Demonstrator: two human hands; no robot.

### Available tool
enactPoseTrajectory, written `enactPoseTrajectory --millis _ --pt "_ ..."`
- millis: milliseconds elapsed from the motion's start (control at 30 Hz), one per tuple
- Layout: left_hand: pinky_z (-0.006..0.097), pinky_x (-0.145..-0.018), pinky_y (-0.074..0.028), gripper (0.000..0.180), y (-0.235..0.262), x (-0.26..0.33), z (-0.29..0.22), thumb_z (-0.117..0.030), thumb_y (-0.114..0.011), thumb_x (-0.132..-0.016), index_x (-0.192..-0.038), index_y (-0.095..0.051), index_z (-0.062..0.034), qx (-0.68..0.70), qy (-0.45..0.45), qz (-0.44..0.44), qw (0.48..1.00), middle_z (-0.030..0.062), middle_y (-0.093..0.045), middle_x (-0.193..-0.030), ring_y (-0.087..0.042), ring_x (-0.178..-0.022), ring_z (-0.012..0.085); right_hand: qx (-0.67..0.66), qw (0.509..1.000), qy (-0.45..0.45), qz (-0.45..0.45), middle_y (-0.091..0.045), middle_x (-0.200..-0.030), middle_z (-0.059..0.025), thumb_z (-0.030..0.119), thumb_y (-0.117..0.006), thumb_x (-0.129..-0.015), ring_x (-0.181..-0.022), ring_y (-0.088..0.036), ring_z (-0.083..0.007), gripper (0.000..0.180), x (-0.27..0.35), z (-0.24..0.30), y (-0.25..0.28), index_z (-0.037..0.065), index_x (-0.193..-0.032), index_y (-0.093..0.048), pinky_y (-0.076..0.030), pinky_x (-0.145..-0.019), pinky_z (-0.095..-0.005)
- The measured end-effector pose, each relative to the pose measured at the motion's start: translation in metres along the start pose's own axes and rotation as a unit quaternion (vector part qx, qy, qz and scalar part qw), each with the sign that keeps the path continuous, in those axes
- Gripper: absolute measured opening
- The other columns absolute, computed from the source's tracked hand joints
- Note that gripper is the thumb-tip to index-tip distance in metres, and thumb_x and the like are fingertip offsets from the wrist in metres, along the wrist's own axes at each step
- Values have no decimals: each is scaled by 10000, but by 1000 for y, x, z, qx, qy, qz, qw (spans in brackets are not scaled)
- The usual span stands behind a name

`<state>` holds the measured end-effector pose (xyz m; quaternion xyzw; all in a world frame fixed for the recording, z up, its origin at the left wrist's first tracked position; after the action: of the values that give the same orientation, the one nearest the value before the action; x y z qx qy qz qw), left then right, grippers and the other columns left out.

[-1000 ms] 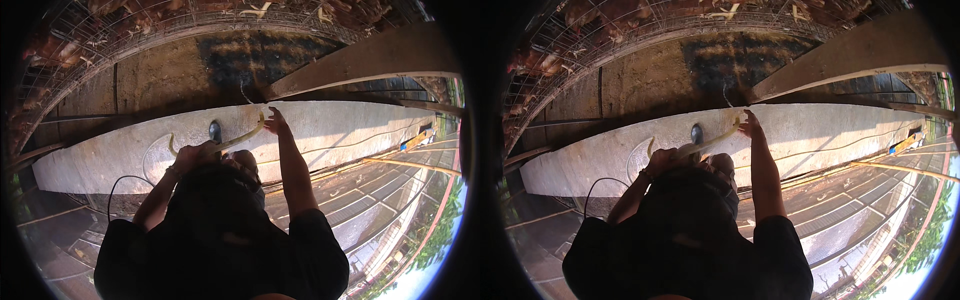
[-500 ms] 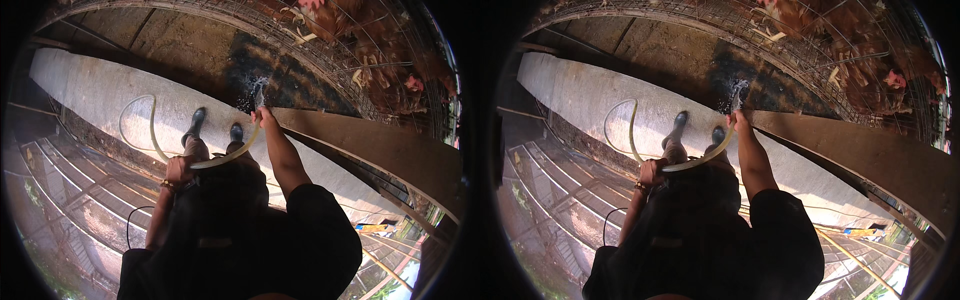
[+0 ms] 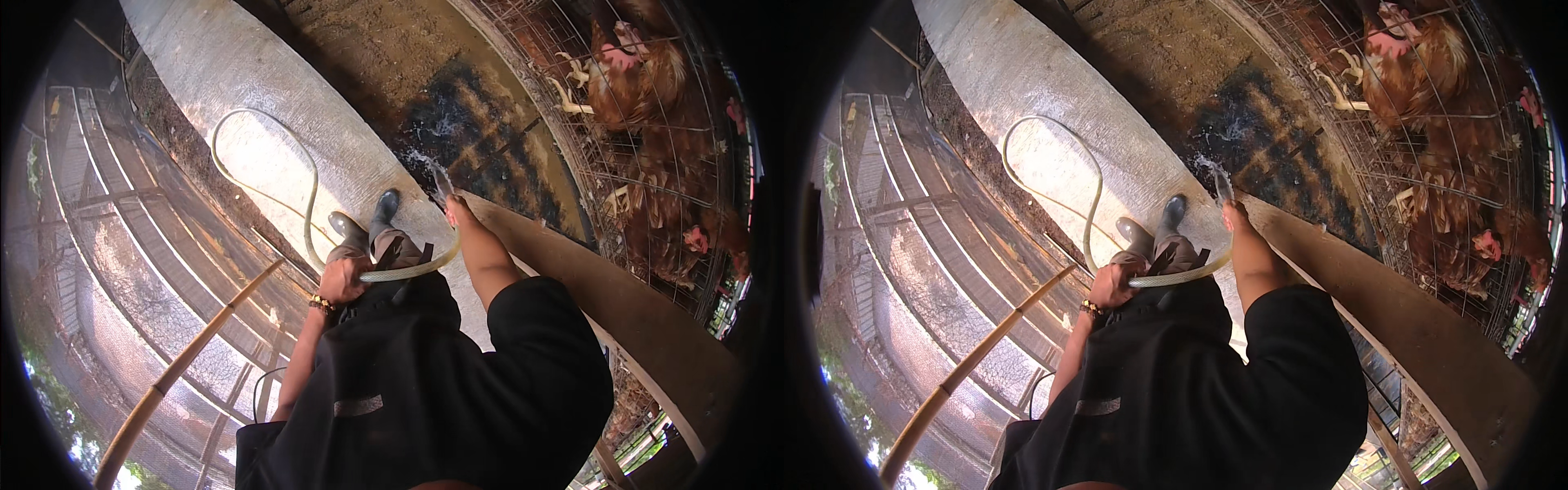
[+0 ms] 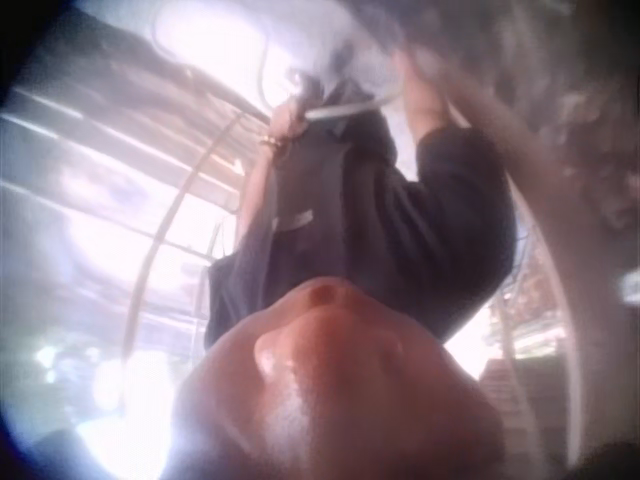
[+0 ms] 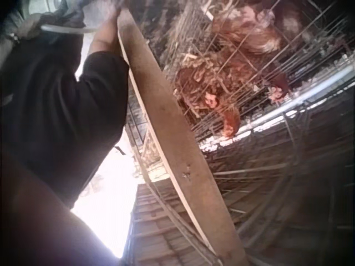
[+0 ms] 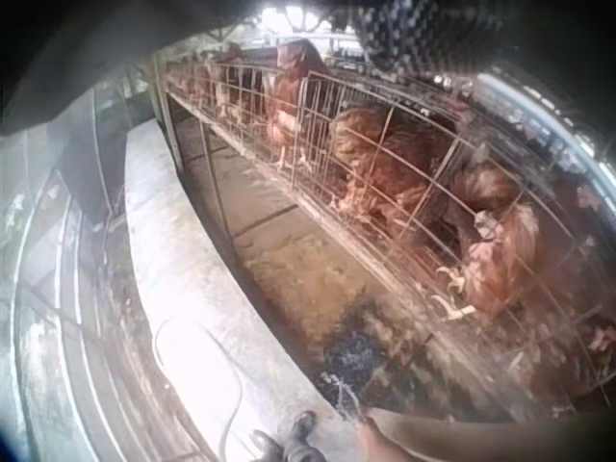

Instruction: The person uses a hose to spray water along a narrow concrete walkway in a chicken coop, moving back and forth to rinse the surface. The person walks along the walkway while directing the water stream toward the floor and adjacent areas.

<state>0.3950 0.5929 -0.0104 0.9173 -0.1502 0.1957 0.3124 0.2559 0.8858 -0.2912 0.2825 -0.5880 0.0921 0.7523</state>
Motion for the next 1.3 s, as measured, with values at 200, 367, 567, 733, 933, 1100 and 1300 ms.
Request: enactPoseTrajectory --millis 200,367,567,733,933,1100,1300 --pt "364 -653 -473 267 -6 13 15 -186 -681 -612 -861 -605 -125 18 41 12 999 81 -627 -789 -599 -753 277 30 998 19 -54 -476 -512 -66 371 -415 -857 -406 -448 -175 399 30 10 -2 49 -639 -504 -353 -369 -328" --pt "363 -646 -473 240 1 18 17 -195 -669 -623 -844 -610 -124 32 27 3 999 81 -628 -776 -601 -740 274 -24 997 29 -74 -517 -576 -52 365 -453 -854 -457 -462 -151 349 49 1 -3 58 -722 -551 -351 -408 -321" --pt "359 -655 -470 219 3 14 20 -211 -661 -635 -831 -623 -121 56 0 13 998 86 -625 -777 -598 -755 272 29 994 -3 -102 -541 -656 -54 343 -455 -846 -554 -501 -158 327 63 -20 7 44 -795 -579 -381 -456 -326" --pt "353 -653 -466 212 4 9 20 -219 -651 -644 -828 -631 -115 41 -45 14 998 97 -621 -770 -598 -756 267 36 996 -2 -81 -551 -683 -68 343 -459 -844 -585 -516 -169 329 65 -34 1 41 -843 -589 -403 -479 -331" --pt "347 -649 -467 218 7 4 19 -138 -605 -627 -838 -607 -85 71 -90 39 993 105 -622 -766 -603 -747 264 -37 992 79 -93 -439 -479 -53 358 -377 -871 -366 -408 -165 386 70 -35 -7 70 -630 -469 -334 -346 -321" --pt "339 -647 -470 200 7 2 22 -146 -628 -636 -824 -607 -81 45 -76 31 996 101 -629 -762 -607 -739 261 3 995 28 -97 -466 -488 -57 371 -394 -866 -388 -448 -166 404 80 -37 -2 58 -632 -500 -361 -364 -324" --pt "335 -638 -470 188 2 -1 30 -146 -630 -641 -813 -611 -75 96 -104 41 989 102 -631 -762 -609 -734 260 8 994 -2 -105 -528 -523 -55 362 -447 -838 -456 -516 -158 384 89 -35 1 52 -639 -558 -394 -406 -301"
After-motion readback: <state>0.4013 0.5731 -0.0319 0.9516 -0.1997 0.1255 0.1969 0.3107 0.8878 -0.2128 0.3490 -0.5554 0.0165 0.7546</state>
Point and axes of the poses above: each hand's wrist, its own x-axis away from the middle knuckle, its own y-axis out of the back of the hand, z = x × y, the point moved 8 cm from there along -x, towards the middle knuckle
